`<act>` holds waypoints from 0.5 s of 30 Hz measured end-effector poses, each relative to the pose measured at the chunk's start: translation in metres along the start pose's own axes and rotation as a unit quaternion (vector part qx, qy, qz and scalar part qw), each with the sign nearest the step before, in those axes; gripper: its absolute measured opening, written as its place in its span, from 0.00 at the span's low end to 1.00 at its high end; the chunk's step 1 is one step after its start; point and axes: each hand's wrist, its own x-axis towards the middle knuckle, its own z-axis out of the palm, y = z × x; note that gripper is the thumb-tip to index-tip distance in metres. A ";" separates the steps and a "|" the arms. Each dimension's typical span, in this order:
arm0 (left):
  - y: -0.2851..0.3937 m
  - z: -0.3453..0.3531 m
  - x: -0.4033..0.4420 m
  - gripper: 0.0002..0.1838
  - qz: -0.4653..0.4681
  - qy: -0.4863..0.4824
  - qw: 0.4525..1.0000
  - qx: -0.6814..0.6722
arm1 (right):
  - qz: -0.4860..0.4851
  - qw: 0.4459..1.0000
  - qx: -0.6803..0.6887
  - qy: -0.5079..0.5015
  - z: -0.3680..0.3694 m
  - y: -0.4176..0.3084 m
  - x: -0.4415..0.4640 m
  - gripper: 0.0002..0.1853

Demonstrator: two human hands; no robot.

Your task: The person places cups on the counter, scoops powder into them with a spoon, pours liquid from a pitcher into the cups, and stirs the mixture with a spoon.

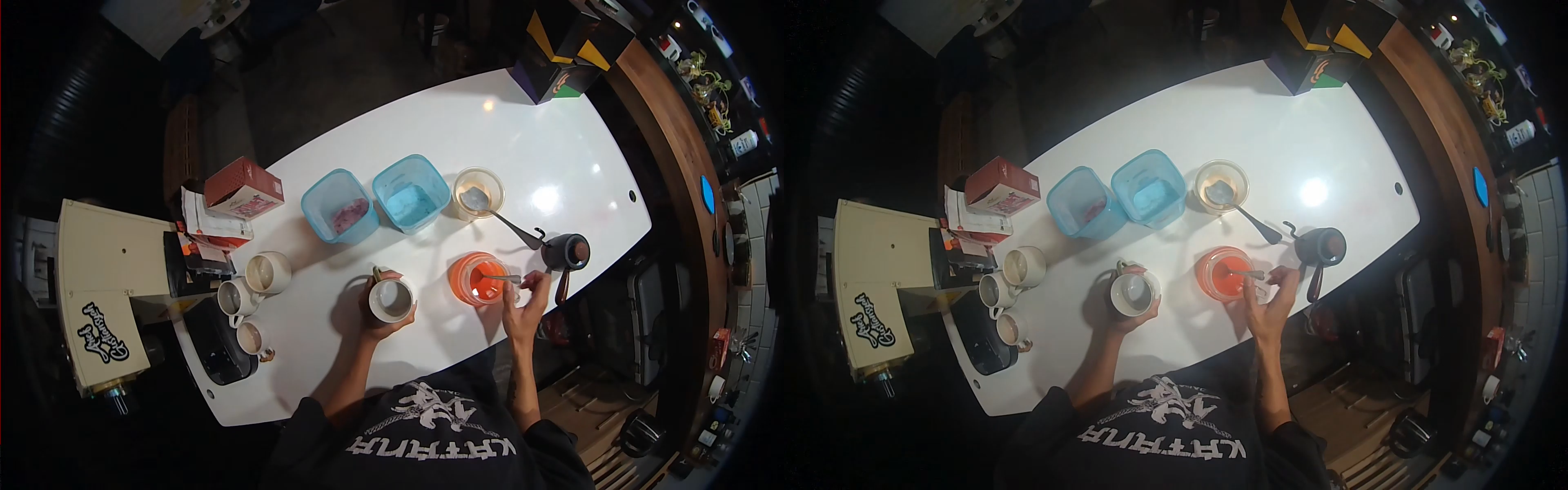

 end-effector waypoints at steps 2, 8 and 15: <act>-0.004 0.002 0.002 0.33 0.019 0.007 0.999 0.030 | 0.002 1.000 -0.007 0.006 -0.002 -0.018 0.015 0.15; -0.015 0.006 0.001 0.34 0.030 0.005 0.999 0.039 | -0.009 1.000 0.000 -0.006 0.021 -0.039 0.056 0.20; -0.010 0.006 0.006 0.35 0.015 0.003 0.999 0.036 | 0.047 0.996 0.062 -0.040 0.035 -0.052 0.080 0.11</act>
